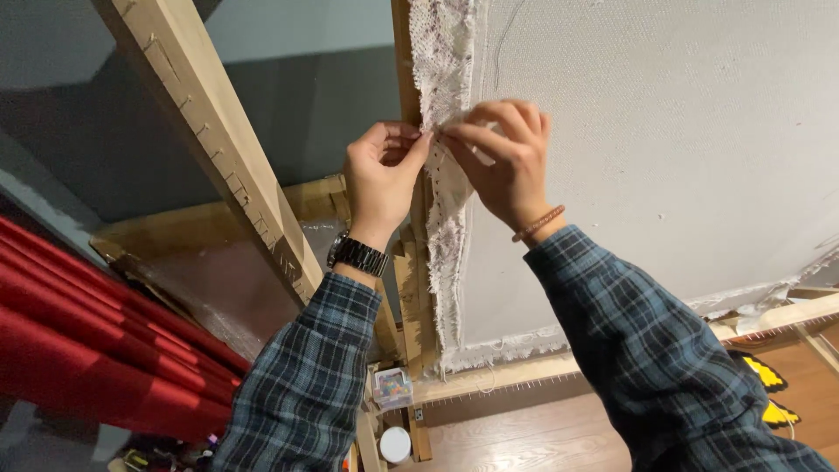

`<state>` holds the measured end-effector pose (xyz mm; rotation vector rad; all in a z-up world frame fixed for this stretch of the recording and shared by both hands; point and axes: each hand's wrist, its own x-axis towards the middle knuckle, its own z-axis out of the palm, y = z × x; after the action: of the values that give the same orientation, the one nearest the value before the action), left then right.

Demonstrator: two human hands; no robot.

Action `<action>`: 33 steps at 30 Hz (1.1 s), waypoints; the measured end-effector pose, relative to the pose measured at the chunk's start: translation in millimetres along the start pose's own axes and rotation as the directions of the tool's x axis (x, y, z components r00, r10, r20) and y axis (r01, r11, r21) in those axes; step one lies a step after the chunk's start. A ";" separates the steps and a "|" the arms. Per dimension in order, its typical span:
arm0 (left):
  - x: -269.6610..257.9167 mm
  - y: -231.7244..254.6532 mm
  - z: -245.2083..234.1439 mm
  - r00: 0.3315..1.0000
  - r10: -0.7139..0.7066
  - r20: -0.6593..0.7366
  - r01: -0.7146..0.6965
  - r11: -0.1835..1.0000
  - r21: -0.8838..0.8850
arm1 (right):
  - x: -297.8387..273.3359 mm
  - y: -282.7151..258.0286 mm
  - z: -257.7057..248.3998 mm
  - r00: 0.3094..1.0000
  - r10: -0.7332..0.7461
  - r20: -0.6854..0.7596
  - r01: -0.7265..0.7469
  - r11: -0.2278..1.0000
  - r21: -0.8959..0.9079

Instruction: Preparing a rug canvas on a frame and using a tufting gun to apply yarn

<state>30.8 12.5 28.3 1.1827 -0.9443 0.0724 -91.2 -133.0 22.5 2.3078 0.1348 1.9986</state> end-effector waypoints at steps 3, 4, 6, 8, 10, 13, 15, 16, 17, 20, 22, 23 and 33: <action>-2.4 8.3 -1.7 0.999 0.034 0.024 -0.036 0.997 0.062 | 1.4 -2.8 0.7 0.996 0.077 0.053 -0.077 0.997 -0.003; -1.5 12.0 -2.5 0.996 0.077 0.042 -0.081 0.992 0.100 | 3.7 -5.9 0.7 0.990 0.105 0.089 -0.101 0.994 -0.047; -0.8 8.0 -1.6 0.995 0.094 0.038 -0.098 0.990 0.101 | 8.0 -11.2 -1.9 0.990 0.107 0.095 -0.102 0.993 -0.057; -5.1 7.2 -1.9 0.993 0.110 0.033 -0.113 0.989 0.100 | 11.8 -19.6 -5.5 0.989 0.108 0.104 -0.102 0.993 -0.067; -11.2 10.5 -3.0 0.994 0.094 0.056 -0.101 0.985 0.139 | 17.4 -29.9 -9.3 0.994 0.091 0.062 -0.089 0.995 -0.039; -20.8 -3.0 -4.3 0.993 0.101 0.056 -0.106 0.990 0.092 | 7.7 -34.5 -12.8 0.992 0.096 0.080 -0.094 0.995 -0.023; -27.9 -5.7 -7.0 0.993 0.091 0.072 -0.098 0.990 0.099 | -8.5 -34.3 -14.6 0.988 0.108 0.109 -0.105 0.994 -0.031; -31.9 -6.8 -9.1 0.992 0.088 0.089 -0.098 0.989 0.109 | -17.0 -34.9 -15.2 0.985 0.117 0.131 -0.112 0.993 -0.038; -34.4 -11.2 -8.1 0.993 0.079 0.089 -0.089 0.990 0.111 | -24.7 -35.8 -16.5 0.983 0.123 0.137 -0.119 0.992 -0.036; -40.7 -16.9 -9.1 0.994 0.055 0.096 -0.066 0.992 0.108 | -43.0 -41.1 -16.6 0.970 0.177 0.168 -0.175 0.984 -0.025; -45.6 -9.6 -9.6 0.992 0.055 0.116 -0.069 0.990 0.125 | -49.3 -45.8 -17.0 0.960 0.221 0.171 -0.215 0.975 -0.052; -48.9 -10.8 -9.9 0.992 0.050 0.117 -0.065 0.990 0.125 | -53.7 -47.3 -16.7 0.959 0.224 0.175 -0.218 0.975 -0.054; -89.4 -55.6 -13.5 0.986 -0.010 0.166 0.002 0.999 0.048 | -119.0 -48.6 -16.7 0.921 0.332 0.206 -0.334 0.942 -0.025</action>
<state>10.5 36.7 -73.0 1.2497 -1.0903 -0.0089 -125.1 -99.2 -98.0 2.6787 -0.2826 1.8699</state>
